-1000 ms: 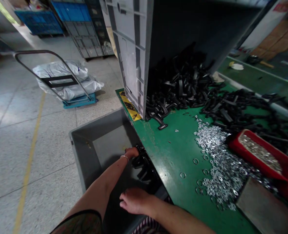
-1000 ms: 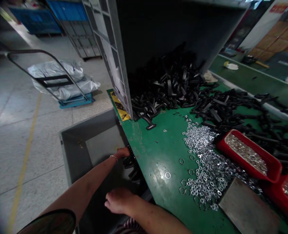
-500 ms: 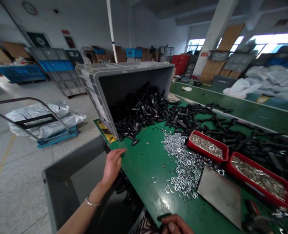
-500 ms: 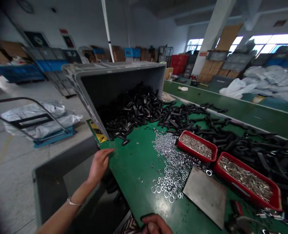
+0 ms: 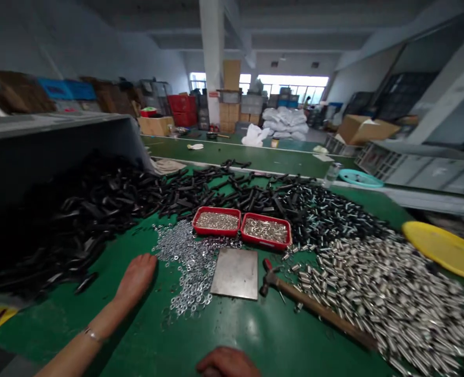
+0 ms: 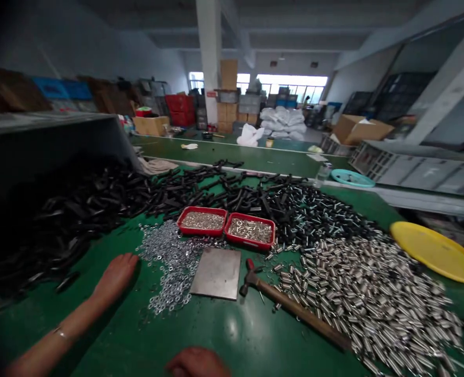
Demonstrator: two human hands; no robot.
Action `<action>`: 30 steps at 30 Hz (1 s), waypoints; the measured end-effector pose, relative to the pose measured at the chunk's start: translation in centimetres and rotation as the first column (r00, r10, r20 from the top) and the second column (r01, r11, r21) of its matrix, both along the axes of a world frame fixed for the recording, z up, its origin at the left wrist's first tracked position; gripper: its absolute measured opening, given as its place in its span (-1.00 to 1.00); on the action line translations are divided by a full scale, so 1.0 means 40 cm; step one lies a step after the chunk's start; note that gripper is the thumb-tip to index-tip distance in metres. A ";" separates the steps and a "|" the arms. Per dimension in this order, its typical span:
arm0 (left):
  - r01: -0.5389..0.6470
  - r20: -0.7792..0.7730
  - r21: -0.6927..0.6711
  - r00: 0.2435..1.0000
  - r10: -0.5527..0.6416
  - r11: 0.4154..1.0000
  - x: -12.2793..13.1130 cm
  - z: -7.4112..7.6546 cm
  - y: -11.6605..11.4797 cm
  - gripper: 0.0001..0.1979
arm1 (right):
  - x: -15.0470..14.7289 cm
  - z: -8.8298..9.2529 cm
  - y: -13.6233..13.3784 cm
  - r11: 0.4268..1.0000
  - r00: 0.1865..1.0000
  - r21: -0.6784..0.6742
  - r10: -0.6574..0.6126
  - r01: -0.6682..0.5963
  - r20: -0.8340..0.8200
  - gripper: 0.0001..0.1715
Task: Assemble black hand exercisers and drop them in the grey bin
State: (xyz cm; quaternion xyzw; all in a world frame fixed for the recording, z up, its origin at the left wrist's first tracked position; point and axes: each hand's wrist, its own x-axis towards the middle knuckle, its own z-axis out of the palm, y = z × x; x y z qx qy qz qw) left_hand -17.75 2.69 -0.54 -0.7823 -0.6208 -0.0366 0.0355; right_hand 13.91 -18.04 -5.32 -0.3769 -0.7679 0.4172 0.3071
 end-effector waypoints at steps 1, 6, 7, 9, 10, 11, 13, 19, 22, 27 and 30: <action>-0.017 0.082 -0.038 0.996 0.020 0.999 0.008 0.004 0.007 -0.77 | 0.054 0.030 0.010 0.997 0.998 0.054 -0.061 0.060 0.010 -0.68; 0.005 0.568 -0.054 0.823 0.027 0.999 0.174 0.056 -0.008 -0.68 | 0.406 0.144 0.155 0.787 0.778 0.254 -0.607 0.562 0.159 -0.70; 0.064 0.640 -0.035 0.768 -0.026 0.997 0.237 0.063 -0.018 -0.69 | 0.473 0.147 0.197 0.722 0.699 0.312 -0.686 0.618 0.204 -0.69; 0.233 0.745 -0.002 0.649 -0.154 0.972 0.379 0.065 -0.039 -0.74 | 0.577 0.140 0.275 0.690 0.593 0.417 -0.723 0.592 0.354 -0.66; 0.322 0.775 -0.003 0.599 -0.201 0.947 0.449 0.060 -0.046 -0.77 | 0.612 0.133 0.308 0.693 0.577 0.432 -0.721 0.577 0.385 -0.64; 0.395 0.803 -0.005 0.549 -0.232 0.919 0.513 0.053 -0.051 -0.79 | 0.636 0.125 0.334 0.705 0.568 0.441 -0.709 0.555 0.418 -0.63; 0.481 0.863 -0.033 0.455 -0.217 0.876 0.612 0.030 -0.054 -0.82 | 0.660 0.111 0.367 0.728 0.571 0.432 -0.685 0.532 0.451 -0.66; 0.535 0.969 -0.165 0.244 0.035 0.828 0.679 -0.030 -0.051 -0.77 | 0.668 0.102 0.356 0.712 0.558 0.370 -0.700 0.597 0.447 -0.87; 0.530 0.975 -0.184 0.206 0.085 0.828 0.665 -0.028 -0.055 -0.74 | 0.652 0.114 0.336 0.637 0.512 0.343 -0.765 0.690 0.391 -0.77; 0.527 0.978 -0.196 0.168 0.124 0.827 0.669 -0.032 -0.045 -0.73 | 0.525 0.184 0.328 0.612 0.612 -0.029 -0.790 0.791 0.026 -0.58; 0.509 0.981 -0.192 0.121 0.151 0.839 0.674 -0.038 -0.051 -0.71 | 0.409 0.243 0.316 0.711 0.697 -0.306 -0.695 0.633 -0.176 -0.54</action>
